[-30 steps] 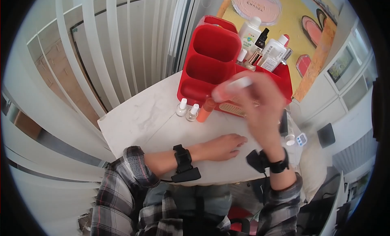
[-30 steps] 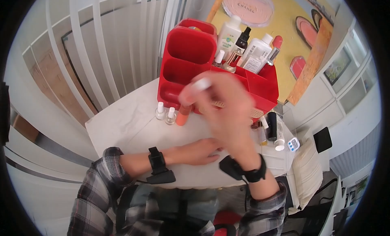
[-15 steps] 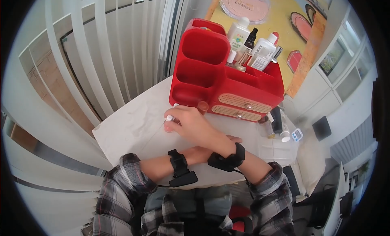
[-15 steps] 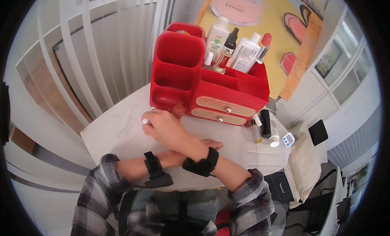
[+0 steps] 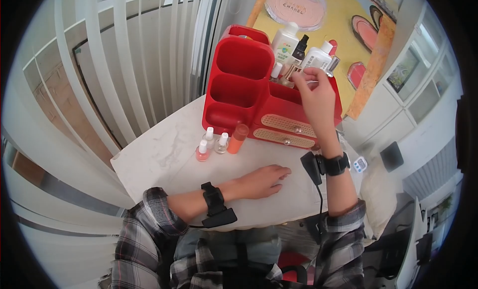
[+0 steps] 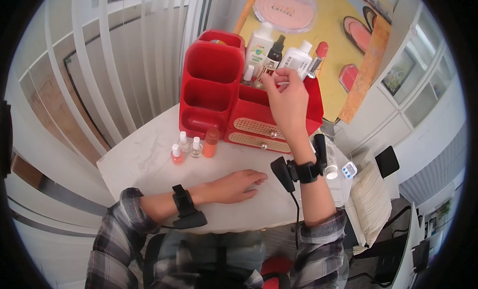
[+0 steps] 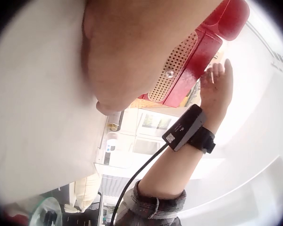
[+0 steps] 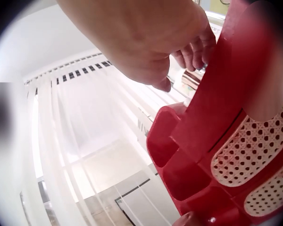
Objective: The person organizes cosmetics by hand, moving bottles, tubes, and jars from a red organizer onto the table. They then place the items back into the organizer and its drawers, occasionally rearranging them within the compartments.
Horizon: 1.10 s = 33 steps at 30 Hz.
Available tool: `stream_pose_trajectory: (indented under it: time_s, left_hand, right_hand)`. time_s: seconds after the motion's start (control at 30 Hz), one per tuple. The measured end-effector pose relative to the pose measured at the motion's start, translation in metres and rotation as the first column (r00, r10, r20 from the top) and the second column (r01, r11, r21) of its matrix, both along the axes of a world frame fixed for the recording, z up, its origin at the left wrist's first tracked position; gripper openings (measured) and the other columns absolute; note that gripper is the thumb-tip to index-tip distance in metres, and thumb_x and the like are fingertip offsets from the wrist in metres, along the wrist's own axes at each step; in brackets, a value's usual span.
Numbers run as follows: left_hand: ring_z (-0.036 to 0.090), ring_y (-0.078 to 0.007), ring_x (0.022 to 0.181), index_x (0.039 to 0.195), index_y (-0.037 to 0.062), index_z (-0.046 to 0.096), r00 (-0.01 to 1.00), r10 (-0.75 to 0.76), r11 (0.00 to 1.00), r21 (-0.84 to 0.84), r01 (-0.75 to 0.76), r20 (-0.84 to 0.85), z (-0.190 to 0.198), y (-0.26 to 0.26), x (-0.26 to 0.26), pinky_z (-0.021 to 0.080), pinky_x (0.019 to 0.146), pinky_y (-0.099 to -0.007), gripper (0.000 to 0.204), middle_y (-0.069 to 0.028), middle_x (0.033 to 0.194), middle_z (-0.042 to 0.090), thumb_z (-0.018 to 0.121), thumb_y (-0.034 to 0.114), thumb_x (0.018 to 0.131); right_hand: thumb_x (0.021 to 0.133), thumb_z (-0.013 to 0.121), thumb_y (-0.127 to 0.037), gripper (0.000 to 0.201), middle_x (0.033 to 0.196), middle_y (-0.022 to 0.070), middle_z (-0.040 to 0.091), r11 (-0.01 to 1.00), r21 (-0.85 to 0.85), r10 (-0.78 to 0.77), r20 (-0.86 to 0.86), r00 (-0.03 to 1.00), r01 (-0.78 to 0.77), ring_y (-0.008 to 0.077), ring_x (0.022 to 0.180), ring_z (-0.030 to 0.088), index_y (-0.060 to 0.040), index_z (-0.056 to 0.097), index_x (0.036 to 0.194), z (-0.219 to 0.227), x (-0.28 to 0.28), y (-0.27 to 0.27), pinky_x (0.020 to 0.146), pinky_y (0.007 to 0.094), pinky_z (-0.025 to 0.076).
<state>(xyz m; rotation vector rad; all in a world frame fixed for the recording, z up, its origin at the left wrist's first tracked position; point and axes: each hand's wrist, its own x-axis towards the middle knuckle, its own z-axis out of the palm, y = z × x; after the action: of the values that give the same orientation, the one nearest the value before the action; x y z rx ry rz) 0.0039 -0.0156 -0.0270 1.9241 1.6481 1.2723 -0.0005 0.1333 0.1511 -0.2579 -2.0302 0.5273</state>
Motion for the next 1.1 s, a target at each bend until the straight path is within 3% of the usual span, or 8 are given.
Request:
stream_pose_trajectory:
  time_s: [0.33, 0.5, 0.6, 0.8, 0.87, 0.9, 1.03, 1.1]
  left_hand:
    - [0.059, -0.0382, 0.114, 0.133, -0.0050, 0.051, 0.999, -0.027, 0.999, 0.038, 0.026, 0.040, -0.005, -0.002, -0.003, 0.047, 0.102, -0.0452, 0.046, -0.0210, 0.115, 0.063, 0.063, 0.007, 0.090]
    - [0.060, -0.0389, 0.112, 0.132, -0.0047, 0.053, 0.998, -0.016, 0.997, 0.081, 0.011, 0.056, -0.013, 0.001, -0.004, 0.048, 0.100, -0.0460, 0.046, -0.0220, 0.114, 0.064, 0.063, 0.007, 0.089]
    - [0.061, -0.0370, 0.110, 0.131, -0.0029, 0.054, 0.998, -0.025, 0.999, 0.039, 0.023, 0.054, -0.008, 0.001, -0.004, 0.049, 0.098, -0.0450, 0.041, -0.0196, 0.114, 0.063, 0.061, 0.007, 0.091]
    - [0.061, -0.0369, 0.115, 0.134, -0.0048, 0.053, 0.998, -0.014, 0.985, 0.173, 0.024, -0.063, -0.033, 0.010, -0.006, 0.049, 0.101, -0.0466, 0.045, -0.0233, 0.119, 0.063, 0.063, 0.008, 0.092]
    - [0.047, -0.0303, 0.141, 0.152, 0.0047, 0.043, 0.970, -0.165, 0.982, 0.117, 0.146, 0.179, -0.035, -0.007, -0.012, 0.036, 0.118, -0.0411, 0.054, -0.0167, 0.148, 0.052, 0.056, 0.016, 0.101]
    - [0.034, -0.0244, 0.151, 0.160, 0.0072, 0.031, 0.978, -0.199, 0.976, 0.101, 0.192, 0.059, -0.029, -0.011, -0.018, 0.025, 0.126, -0.0390, 0.062, -0.0124, 0.163, 0.036, 0.051, 0.025, 0.105]
    - [0.032, -0.0246, 0.152, 0.160, 0.0053, 0.029, 0.954, -0.259, 0.965, 0.083, 0.249, 0.149, -0.034, -0.009, -0.020, 0.024, 0.127, -0.0389, 0.059, -0.0123, 0.165, 0.032, 0.046, 0.025, 0.107]
    - [0.044, -0.0240, 0.144, 0.156, 0.0062, 0.040, 0.931, -0.254, 0.957, 0.208, 0.202, 0.262, -0.030, -0.017, -0.017, 0.032, 0.122, -0.0409, 0.050, -0.0098, 0.156, 0.045, 0.042, 0.025, 0.110]
  right_hand:
    - [0.091, 0.076, -0.033, 0.041, 0.088, 0.0151, 0.076, 0.999, -0.030, -0.038, 0.203, 0.979, 0.044, 0.0239, 0.082, 0.075, 0.0024, 0.072, 0.111, 0.002, -0.021, 0.031, 0.075, 0.0330, 0.058]
    - [0.096, 0.073, -0.028, 0.034, 0.091, 0.0105, 0.075, 0.999, -0.042, 0.013, -0.124, 0.992, -0.019, 0.0145, 0.077, 0.071, 0.0025, 0.071, 0.111, 0.011, -0.010, 0.023, 0.073, 0.0292, 0.056]
    - [0.096, 0.073, -0.022, 0.030, 0.091, 0.0085, 0.074, 0.939, -0.211, 0.203, -0.298, 0.933, -0.272, 0.0106, 0.075, 0.068, 0.0021, 0.069, 0.112, 0.032, 0.013, -0.030, 0.071, 0.0250, 0.055]
    - [0.094, 0.072, -0.016, 0.021, 0.087, 0.0119, 0.072, 0.790, -0.112, 0.607, 0.284, 0.742, -0.603, 0.0184, 0.077, 0.074, -0.0004, 0.068, 0.108, -0.009, 0.018, -0.138, 0.069, 0.0312, 0.058]
    - [0.091, 0.071, -0.013, 0.020, 0.087, 0.0188, 0.070, 0.687, -0.214, 0.718, 0.353, 0.601, -0.695, 0.0287, 0.077, 0.074, 0.0026, 0.066, 0.103, -0.032, 0.011, -0.158, 0.069, 0.0369, 0.058]
    - [0.091, 0.070, -0.012, 0.019, 0.087, 0.0203, 0.070, 0.681, -0.237, 0.722, 0.376, 0.580, -0.693, 0.0315, 0.076, 0.073, 0.0036, 0.065, 0.101, -0.045, 0.006, -0.163, 0.068, 0.0384, 0.058]
    - [0.090, 0.068, -0.009, 0.017, 0.084, 0.0236, 0.068, 0.676, -0.283, 0.724, 0.426, 0.542, -0.681, 0.0391, 0.072, 0.069, 0.0058, 0.062, 0.096, -0.065, -0.007, -0.170, 0.066, 0.0438, 0.055]
    - [0.090, 0.067, -0.009, 0.017, 0.083, 0.0235, 0.068, 0.688, -0.310, 0.716, 0.441, 0.541, -0.657, 0.0398, 0.072, 0.068, 0.0059, 0.062, 0.095, -0.069, -0.009, -0.169, 0.067, 0.0449, 0.054]
